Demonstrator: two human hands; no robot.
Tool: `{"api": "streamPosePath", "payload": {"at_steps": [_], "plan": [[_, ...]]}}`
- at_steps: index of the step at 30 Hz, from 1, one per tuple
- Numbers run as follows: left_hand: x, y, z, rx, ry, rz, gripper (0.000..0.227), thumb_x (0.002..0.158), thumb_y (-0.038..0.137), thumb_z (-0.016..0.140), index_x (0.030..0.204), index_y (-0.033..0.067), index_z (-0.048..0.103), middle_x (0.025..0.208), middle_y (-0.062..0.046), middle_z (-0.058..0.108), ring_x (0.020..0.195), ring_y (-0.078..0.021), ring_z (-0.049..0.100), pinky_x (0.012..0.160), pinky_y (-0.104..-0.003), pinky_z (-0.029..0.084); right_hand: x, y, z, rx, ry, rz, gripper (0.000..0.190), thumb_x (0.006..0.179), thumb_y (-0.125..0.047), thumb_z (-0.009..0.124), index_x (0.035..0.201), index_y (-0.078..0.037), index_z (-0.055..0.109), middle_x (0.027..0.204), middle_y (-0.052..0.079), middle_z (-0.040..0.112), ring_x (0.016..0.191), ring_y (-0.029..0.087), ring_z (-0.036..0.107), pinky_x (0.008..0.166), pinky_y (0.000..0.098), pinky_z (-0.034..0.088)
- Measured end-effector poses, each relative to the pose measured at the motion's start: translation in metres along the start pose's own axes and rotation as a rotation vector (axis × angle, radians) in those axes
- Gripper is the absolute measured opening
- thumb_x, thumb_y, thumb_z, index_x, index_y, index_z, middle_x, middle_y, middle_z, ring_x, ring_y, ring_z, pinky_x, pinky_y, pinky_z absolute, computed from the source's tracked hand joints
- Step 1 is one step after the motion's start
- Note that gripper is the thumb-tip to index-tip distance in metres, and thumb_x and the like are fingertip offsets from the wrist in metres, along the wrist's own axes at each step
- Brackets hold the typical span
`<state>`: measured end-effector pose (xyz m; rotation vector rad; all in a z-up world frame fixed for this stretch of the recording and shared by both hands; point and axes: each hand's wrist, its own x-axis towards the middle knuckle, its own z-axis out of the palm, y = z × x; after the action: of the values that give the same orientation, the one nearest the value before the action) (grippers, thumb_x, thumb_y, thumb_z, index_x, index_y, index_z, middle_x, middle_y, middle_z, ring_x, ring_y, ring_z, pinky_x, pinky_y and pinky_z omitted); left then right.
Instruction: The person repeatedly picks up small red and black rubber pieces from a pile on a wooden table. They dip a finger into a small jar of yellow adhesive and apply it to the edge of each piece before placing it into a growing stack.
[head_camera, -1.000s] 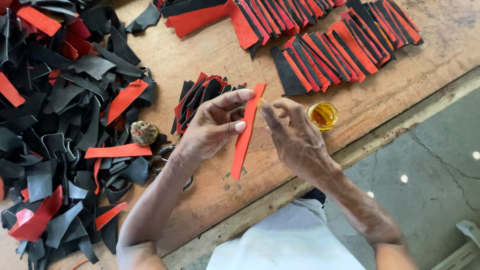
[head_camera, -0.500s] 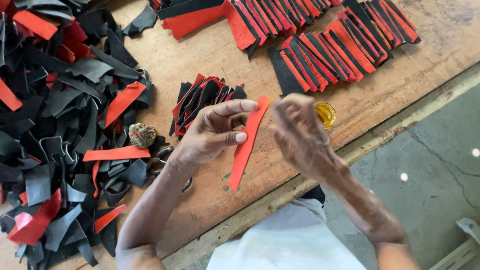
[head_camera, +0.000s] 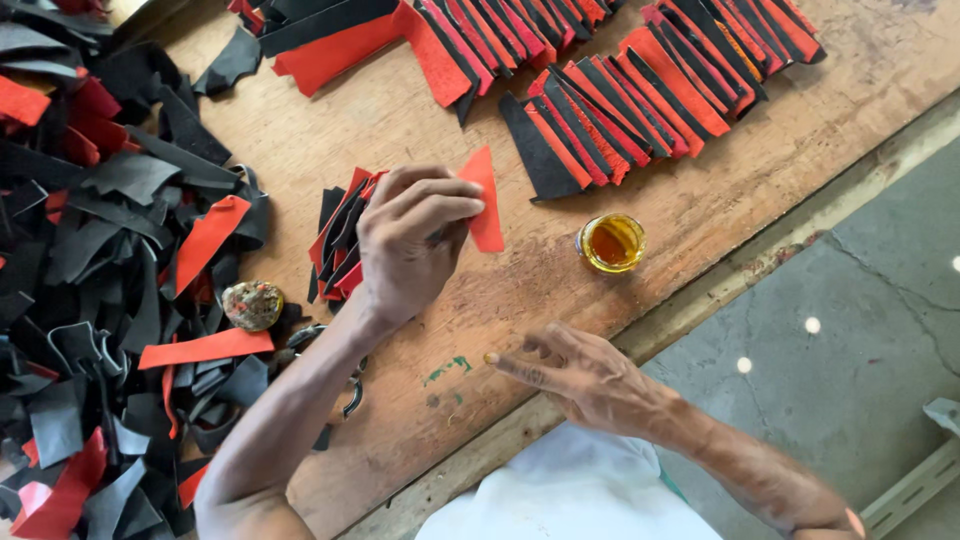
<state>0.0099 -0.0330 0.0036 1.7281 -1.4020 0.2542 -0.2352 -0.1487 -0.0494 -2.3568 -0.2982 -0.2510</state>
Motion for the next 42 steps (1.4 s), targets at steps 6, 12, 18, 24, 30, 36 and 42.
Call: {"api": "streamPosePath", "payload": {"at_steps": [6, 12, 18, 24, 30, 36, 42], "plan": [[0.033, -0.018, 0.038, -0.018, -0.064, 0.038, 0.024, 0.080, -0.013, 0.078, 0.098, 0.0005, 0.067, 0.108, -0.013, 0.069, 0.119, -0.0340, 0.065, 0.099, -0.042, 0.056, -0.002, 0.011, -0.009, 0.047, -0.019, 0.043, 0.070, 0.080, 0.000, 0.070, 0.145, -0.022, 0.056, 0.106, 0.010, 0.056, 0.086, 0.026, 0.063, 0.075, 0.0409, 0.057], [0.045, -0.026, 0.054, -0.022, -0.109, -0.036, 0.024, 0.083, -0.015, 0.073, 0.100, -0.0042, 0.061, 0.115, -0.019, 0.065, 0.124, -0.0360, 0.063, 0.102, -0.044, 0.056, -0.001, 0.016, -0.016, 0.101, -0.013, 0.031, 0.072, 0.078, 0.000, 0.071, 0.146, -0.019, 0.056, 0.107, 0.009, 0.057, 0.092, 0.027, 0.063, 0.079, 0.0412, 0.057], [0.050, -0.019, 0.069, 0.043, -0.124, 0.062, 0.020, 0.084, -0.010, 0.074, 0.098, -0.0030, 0.061, 0.112, -0.018, 0.065, 0.122, -0.0351, 0.063, 0.101, -0.043, 0.057, 0.001, 0.020, -0.016, 0.145, 0.006, 0.050, 0.062, 0.085, -0.004, 0.072, 0.144, -0.018, 0.057, 0.105, 0.008, 0.059, 0.089, 0.025, 0.064, 0.074, 0.0392, 0.058], [0.047, -0.017, 0.081, 0.097, -0.196, 0.058, 0.016, 0.090, -0.005, 0.073, 0.103, -0.0001, 0.066, 0.113, -0.012, 0.067, 0.117, -0.0288, 0.066, 0.094, -0.039, 0.059, 0.002, 0.022, -0.015, 0.189, 0.022, 0.051, 0.057, 0.089, -0.009, 0.071, 0.144, -0.016, 0.056, 0.103, 0.007, 0.061, 0.087, 0.021, 0.065, 0.074, 0.0352, 0.060], [0.042, -0.015, 0.082, 0.089, -0.320, 0.025, 0.022, 0.085, -0.003, 0.072, 0.107, -0.0003, 0.069, 0.114, -0.013, 0.067, 0.117, -0.0316, 0.063, 0.088, -0.042, 0.058, -0.003, 0.025, -0.010, 0.176, 0.039, 0.048, 0.057, 0.090, -0.009, 0.072, 0.144, -0.016, 0.054, 0.104, 0.007, 0.061, 0.087, 0.021, 0.064, 0.074, 0.0344, 0.060], [0.043, -0.009, 0.075, 0.132, -0.429, -0.023, 0.035, 0.076, 0.000, 0.072, 0.111, 0.0012, 0.070, 0.120, -0.013, 0.069, 0.112, -0.0310, 0.064, 0.084, -0.042, 0.058, -0.014, 0.016, -0.020, 0.134, 0.360, -0.053, 0.060, 0.093, -0.020, 0.074, 0.147, -0.012, 0.048, 0.111, 0.007, 0.056, 0.096, 0.019, 0.057, 0.080, 0.0347, 0.056], [0.030, -0.005, 0.031, 0.123, -0.363, -0.162, 0.033, 0.092, 0.000, 0.068, 0.125, 0.0050, 0.068, 0.137, -0.014, 0.065, 0.125, -0.0314, 0.061, 0.104, -0.038, 0.056, -0.005, 0.054, -0.070, -0.164, 0.592, 0.235, 0.116, 0.080, -0.038, 0.083, 0.157, -0.004, 0.003, 0.138, 0.025, 0.046, 0.126, 0.029, 0.053, 0.103, 0.0414, 0.056]]}}
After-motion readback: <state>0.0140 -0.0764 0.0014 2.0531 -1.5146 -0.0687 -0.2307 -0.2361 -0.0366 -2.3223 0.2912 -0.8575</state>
